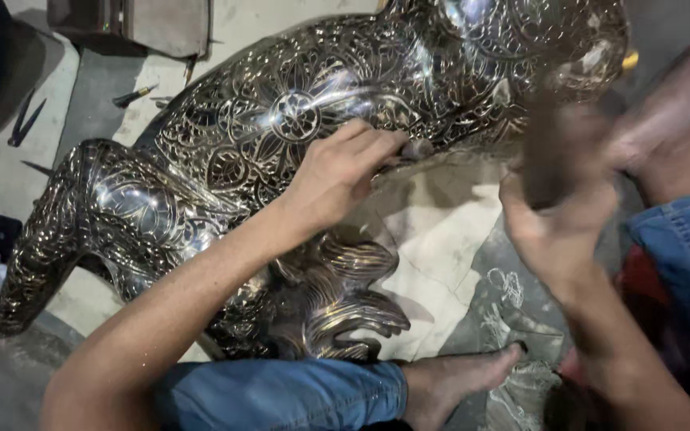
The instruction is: The person uses a chisel and wooden mallet to engrave intricate floral patterns onto a large, dark metal sculpture. They hold the chisel in one hand and strike it with the mallet in the other, working on different sections of the sculpture's surface.
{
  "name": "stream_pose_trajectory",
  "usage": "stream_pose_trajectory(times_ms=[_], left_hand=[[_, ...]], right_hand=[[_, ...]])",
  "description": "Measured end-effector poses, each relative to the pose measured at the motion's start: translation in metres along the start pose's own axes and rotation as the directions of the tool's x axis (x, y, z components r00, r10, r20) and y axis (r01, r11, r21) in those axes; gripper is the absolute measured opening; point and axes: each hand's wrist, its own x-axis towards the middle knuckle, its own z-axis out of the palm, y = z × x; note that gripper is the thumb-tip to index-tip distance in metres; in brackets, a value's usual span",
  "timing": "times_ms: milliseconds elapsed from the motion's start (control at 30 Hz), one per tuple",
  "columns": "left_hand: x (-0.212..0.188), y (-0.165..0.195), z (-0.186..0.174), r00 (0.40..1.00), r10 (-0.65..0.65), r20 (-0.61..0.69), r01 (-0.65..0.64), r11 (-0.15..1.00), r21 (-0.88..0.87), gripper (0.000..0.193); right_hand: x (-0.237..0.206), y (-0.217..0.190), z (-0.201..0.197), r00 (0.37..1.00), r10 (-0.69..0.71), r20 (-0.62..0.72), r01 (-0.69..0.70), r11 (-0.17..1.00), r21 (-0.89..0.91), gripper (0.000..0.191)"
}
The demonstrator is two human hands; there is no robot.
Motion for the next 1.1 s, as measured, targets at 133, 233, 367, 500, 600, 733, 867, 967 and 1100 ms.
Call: stream_pose_trajectory(times_ms=[133, 233, 367, 500, 600, 733, 867, 967, 1100], left_hand=[[0.000, 0.004, -0.008, 0.999, 0.022, -0.039, -0.022, 1.000, -0.011, 0.046], [0.003, 0.006, -0.013, 1.000, -0.005, -0.002, 0.005, 0.999, -0.033, 0.045], [0.005, 0.009, -0.017, 1.000, -0.006, 0.011, 0.006, 0.998, -0.055, 0.047], [0.005, 0.009, -0.019, 1.000, 0.013, -0.003, -0.013, 0.999, -0.033, 0.050], [0.003, 0.005, -0.020, 1.000, 0.029, 0.007, -0.029, 0.998, -0.047, 0.053], [0.000, 0.000, -0.019, 0.999, -0.001, 0.052, 0.003, 0.999, -0.048, 0.052], [-0.001, 0.000, -0.015, 0.999, 0.025, 0.044, -0.024, 1.000, -0.016, 0.064], [0.000, 0.000, -0.015, 0.998, 0.055, 0.028, -0.054, 0.998, -0.020, 0.065], [0.001, -0.002, -0.019, 0.973, -0.071, 0.219, 0.083, 0.995, -0.047, 0.064]], right_hand=[[-0.002, -0.004, -0.005, 0.996, -0.061, 0.070, 0.071, 0.986, -0.152, 0.075], [-0.004, -0.007, -0.007, 0.982, -0.047, 0.183, 0.108, 0.933, -0.342, 0.084], [-0.004, -0.009, -0.003, 0.999, -0.049, 0.018, 0.052, 0.983, -0.176, 0.082], [-0.001, -0.015, -0.001, 0.992, -0.047, 0.120, 0.084, 0.942, -0.326, 0.086], [0.000, -0.025, -0.001, 0.996, -0.091, 0.022, 0.093, 0.981, -0.169, 0.082], [-0.002, -0.029, 0.005, 1.000, -0.030, 0.005, 0.030, 0.980, -0.195, 0.083], [-0.014, -0.016, 0.015, 0.978, -0.201, 0.063, 0.206, 0.851, -0.483, 0.092], [-0.027, -0.007, 0.021, 0.996, -0.064, -0.063, 0.050, 0.979, -0.200, 0.080], [-0.039, -0.004, 0.025, 0.998, -0.060, 0.011, 0.060, 0.939, -0.338, 0.090]])
